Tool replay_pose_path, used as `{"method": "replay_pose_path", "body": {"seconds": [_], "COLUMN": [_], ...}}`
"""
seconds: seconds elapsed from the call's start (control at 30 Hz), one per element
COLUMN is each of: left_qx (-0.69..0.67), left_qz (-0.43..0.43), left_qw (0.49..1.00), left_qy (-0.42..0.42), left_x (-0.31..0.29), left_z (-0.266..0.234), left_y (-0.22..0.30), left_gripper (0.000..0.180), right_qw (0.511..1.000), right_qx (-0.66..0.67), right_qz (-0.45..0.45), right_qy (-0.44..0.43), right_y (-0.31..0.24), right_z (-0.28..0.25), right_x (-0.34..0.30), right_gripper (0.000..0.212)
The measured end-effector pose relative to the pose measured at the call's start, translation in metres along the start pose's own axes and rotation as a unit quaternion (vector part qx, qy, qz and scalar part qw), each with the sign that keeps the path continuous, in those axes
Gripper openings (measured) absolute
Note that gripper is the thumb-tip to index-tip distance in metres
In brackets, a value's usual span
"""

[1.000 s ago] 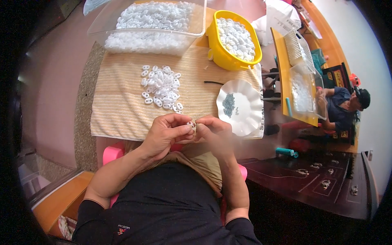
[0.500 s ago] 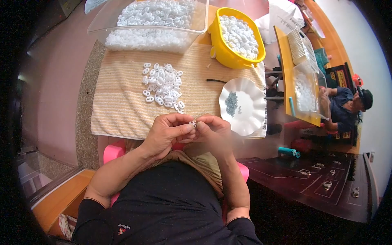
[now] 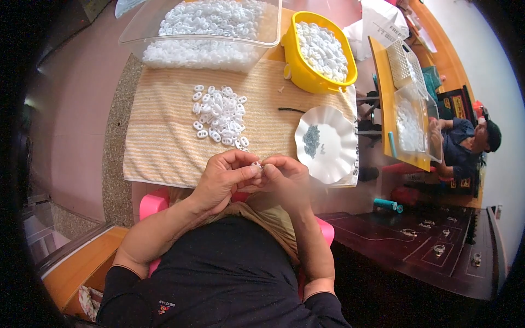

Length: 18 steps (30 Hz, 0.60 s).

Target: Assembling small white plastic components by threading them onto a cord or wire.

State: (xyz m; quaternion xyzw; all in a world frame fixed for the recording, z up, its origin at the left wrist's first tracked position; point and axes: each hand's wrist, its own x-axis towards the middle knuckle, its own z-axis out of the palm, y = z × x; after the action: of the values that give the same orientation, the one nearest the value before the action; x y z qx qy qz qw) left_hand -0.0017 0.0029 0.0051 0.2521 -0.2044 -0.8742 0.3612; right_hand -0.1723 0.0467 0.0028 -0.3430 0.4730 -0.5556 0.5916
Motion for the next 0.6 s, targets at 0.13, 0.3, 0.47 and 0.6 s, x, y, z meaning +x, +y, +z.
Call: {"method": "replay_pose_path", "body": {"seconds": [0.13,0.3,0.47,0.6], "left_qx": [-0.002,0.002,0.013,0.02], "left_qz": [-0.006,-0.028,-0.028,-0.02], "left_qw": [1.0,1.0,0.999,0.999], "left_qy": [0.001,0.001,-0.013,-0.021], "left_x": [-0.0003,-0.0004,0.0007,0.0004], "left_z": [0.0,-0.0018,-0.0036,-0.0032], "left_y": [0.0001,0.0002,-0.0003,0.0003], "left_gripper": [0.013,0.013,0.013,0.014], "right_qw": [1.0,0.995,0.992,0.99], "right_qx": [-0.027,-0.083,-0.11,-0.123], "right_qz": [-0.009,-0.062,-0.063,-0.071], "right_qy": [0.005,0.001,0.005,-0.002], "right_y": [0.0006,0.0054,0.0036,0.0005], "right_z": [0.001,-0.0037,-0.0033,-0.0025], "right_x": [-0.0015,0.0001,-0.0002,-0.0002], "right_gripper": [0.01,0.007,0.007,0.007]}}
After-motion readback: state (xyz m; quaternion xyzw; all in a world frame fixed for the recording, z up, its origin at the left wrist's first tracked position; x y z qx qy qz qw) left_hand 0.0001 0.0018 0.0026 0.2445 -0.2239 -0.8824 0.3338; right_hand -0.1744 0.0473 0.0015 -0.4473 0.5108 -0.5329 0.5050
